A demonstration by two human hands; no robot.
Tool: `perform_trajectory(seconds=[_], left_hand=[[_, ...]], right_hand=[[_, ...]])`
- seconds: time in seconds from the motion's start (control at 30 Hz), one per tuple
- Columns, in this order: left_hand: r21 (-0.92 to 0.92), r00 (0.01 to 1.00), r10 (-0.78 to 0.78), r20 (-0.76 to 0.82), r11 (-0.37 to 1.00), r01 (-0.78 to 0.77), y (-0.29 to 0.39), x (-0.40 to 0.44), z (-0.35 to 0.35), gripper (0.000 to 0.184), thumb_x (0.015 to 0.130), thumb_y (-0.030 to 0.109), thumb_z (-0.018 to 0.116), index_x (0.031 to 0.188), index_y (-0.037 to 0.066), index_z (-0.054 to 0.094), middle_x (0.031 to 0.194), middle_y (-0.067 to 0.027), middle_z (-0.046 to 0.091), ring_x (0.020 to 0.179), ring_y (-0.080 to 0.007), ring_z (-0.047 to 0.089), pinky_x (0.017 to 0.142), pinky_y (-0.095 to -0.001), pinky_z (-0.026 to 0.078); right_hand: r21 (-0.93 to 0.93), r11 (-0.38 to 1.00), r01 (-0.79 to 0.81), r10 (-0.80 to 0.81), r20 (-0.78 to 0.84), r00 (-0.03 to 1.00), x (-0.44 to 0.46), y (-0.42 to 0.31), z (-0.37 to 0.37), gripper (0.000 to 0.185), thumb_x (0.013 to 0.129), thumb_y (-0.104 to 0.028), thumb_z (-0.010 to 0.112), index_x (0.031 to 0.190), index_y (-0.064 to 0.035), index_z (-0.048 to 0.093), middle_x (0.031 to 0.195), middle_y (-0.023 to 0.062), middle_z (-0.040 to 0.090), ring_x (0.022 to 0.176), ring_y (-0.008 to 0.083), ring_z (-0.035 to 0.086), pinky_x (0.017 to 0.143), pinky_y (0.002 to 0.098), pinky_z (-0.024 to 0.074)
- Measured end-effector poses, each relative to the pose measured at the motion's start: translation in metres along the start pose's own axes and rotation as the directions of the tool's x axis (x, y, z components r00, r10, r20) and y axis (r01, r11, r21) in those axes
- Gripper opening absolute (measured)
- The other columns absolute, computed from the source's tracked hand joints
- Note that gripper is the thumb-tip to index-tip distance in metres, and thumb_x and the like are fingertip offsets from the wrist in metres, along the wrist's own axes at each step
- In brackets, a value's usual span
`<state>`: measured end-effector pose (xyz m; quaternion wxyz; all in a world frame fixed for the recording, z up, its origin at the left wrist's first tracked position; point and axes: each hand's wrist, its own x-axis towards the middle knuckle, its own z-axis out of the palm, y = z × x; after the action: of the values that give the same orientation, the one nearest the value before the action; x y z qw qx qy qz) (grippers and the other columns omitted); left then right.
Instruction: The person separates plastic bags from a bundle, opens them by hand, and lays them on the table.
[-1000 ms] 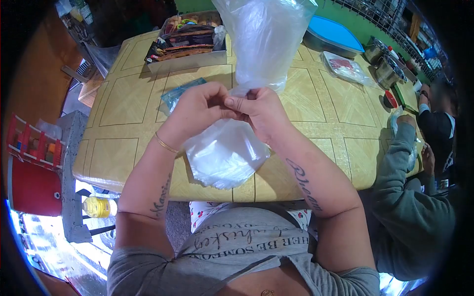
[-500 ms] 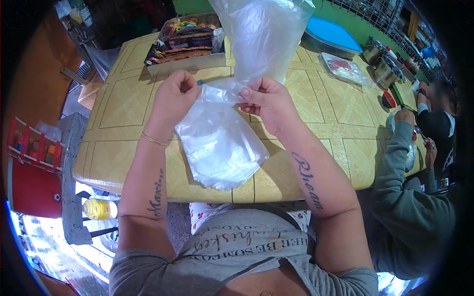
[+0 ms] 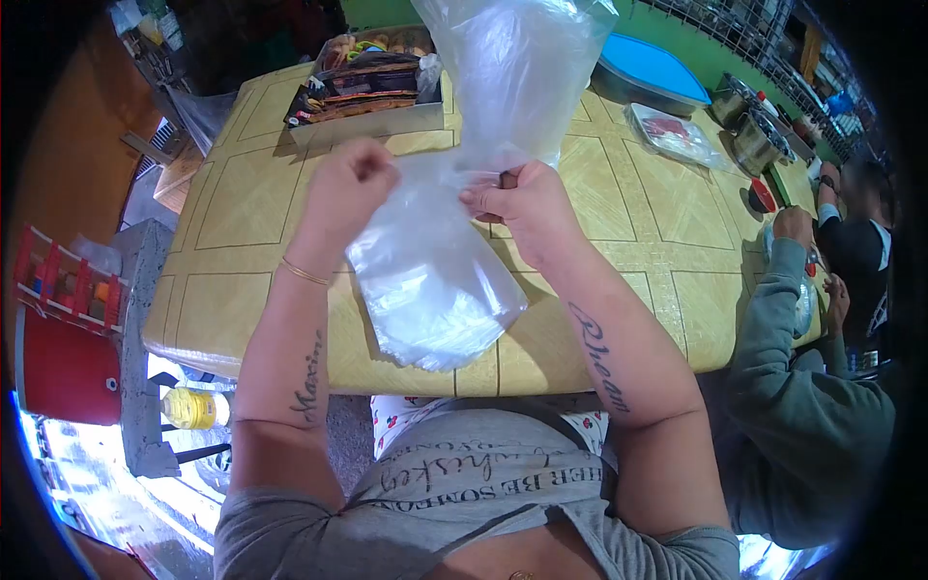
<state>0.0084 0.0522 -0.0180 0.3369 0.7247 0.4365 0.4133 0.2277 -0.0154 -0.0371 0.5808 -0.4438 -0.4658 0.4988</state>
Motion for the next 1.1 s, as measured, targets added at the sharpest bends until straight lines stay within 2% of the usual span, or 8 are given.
perform_trajectory(seconds=[0.13,0.3,0.43,0.53,0.73,0.9,1.0,1.1], left_hand=[[-0.377,0.925,-0.197,-0.325,0.924,0.064,-0.006,0.013,-0.027,0.006,0.086,0.006,0.064,0.087,0.007,0.058,0.067,0.0032,0.052,0.054,-0.0047,0.049,0.048,-0.0207,0.042],[-0.416,0.909,-0.178,-0.377,0.910,0.006,-0.009,0.012,-0.034,0.006,0.085,0.004,0.062,0.084,0.007,0.056,0.066,0.0022,0.052,0.052,-0.0051,0.048,0.047,-0.0204,0.040],[-0.331,0.935,-0.074,-0.348,0.942,-0.049,0.003,0.004,-0.017,0.008,0.085,0.005,0.063,0.083,0.006,0.055,0.066,0.0019,0.052,0.052,-0.0055,0.047,0.046,-0.0207,0.038],[-0.273,0.950,-0.005,-0.312,0.958,-0.085,0.015,-0.005,-0.005,0.010,0.085,0.006,0.064,0.082,0.006,0.054,0.066,0.0021,0.052,0.051,-0.0054,0.047,0.045,-0.0203,0.038],[-0.325,0.990,0.089,-0.114,0.938,-0.121,0.038,-0.025,0.000,0.015,0.083,0.011,0.068,0.088,0.006,0.055,0.080,0.0009,0.054,0.069,-0.0062,0.052,0.059,-0.0216,0.044],[-0.171,0.807,0.587,0.056,0.802,-0.572,0.058,-0.026,-0.025,0.068,0.069,0.042,0.084,0.119,0.004,0.058,0.127,-0.0098,0.049,0.119,-0.0210,0.047,0.097,-0.0362,0.043],[-0.045,0.749,0.559,0.356,0.811,-0.584,0.063,-0.023,-0.027,0.073,0.069,0.044,0.084,0.127,0.008,0.056,0.135,-0.0137,0.044,0.138,-0.0288,0.032,0.109,-0.0419,0.033],[-0.115,0.789,0.463,0.404,0.881,-0.458,0.074,-0.015,-0.024,0.044,0.069,0.032,0.086,0.100,0.005,0.069,0.131,-0.0120,0.051,0.120,-0.0248,0.048,0.103,-0.0394,0.038]], right_hand=[[-0.619,0.777,0.113,-0.087,0.073,0.994,0.002,-0.001,-0.009,0.021,0.075,0.000,0.067,0.096,0.0024,0.067,0.080,0.0140,0.067,0.073,0.0265,0.065,0.070,0.0354,0.0520],[-0.860,0.409,0.303,-0.269,0.204,0.941,-0.012,-0.011,-0.009,0.027,0.072,0.001,0.065,0.099,-0.0003,0.066,0.088,0.0162,0.064,0.082,0.0347,0.063,0.074,0.0407,0.0503],[-0.697,0.252,0.671,-0.835,0.194,0.515,-0.022,-0.039,0.014,0.029,0.071,0.001,0.067,0.099,-0.0004,0.061,0.095,0.0162,0.061,0.086,0.0365,0.060,0.074,0.0446,0.0489],[-0.457,0.325,0.828,-0.829,0.284,0.482,-0.042,-0.038,0.056,0.032,0.072,0.002,0.068,0.102,-0.0007,0.058,0.092,0.0158,0.061,0.083,0.0378,0.060,0.073,0.0462,0.0482],[-0.745,0.513,0.426,-0.505,0.139,0.852,-0.025,-0.011,0.063,0.032,0.077,-0.006,0.072,0.106,-0.0011,0.060,0.087,0.0174,0.062,0.084,0.0368,0.060,0.073,0.0436,0.0481],[-0.549,0.608,0.573,-0.314,0.496,0.809,-0.014,-0.041,0.028,0.019,0.083,-0.007,0.071,0.101,-0.0012,0.066,0.092,0.0116,0.068,0.085,0.0217,0.065,0.078,0.0317,0.0486],[-0.491,0.729,0.477,-0.110,0.604,0.789,-0.008,-0.063,0.016,0.017,0.084,-0.009,0.070,0.099,-0.0023,0.069,0.090,0.0100,0.070,0.085,0.0198,0.067,0.075,0.0316,0.0498],[-0.397,0.887,0.236,0.036,0.568,0.822,-0.006,-0.098,0.006,0.016,0.084,-0.005,0.069,0.098,0.0003,0.070,0.089,0.0085,0.071,0.082,0.0160,0.067,0.074,0.0291,0.0504]])
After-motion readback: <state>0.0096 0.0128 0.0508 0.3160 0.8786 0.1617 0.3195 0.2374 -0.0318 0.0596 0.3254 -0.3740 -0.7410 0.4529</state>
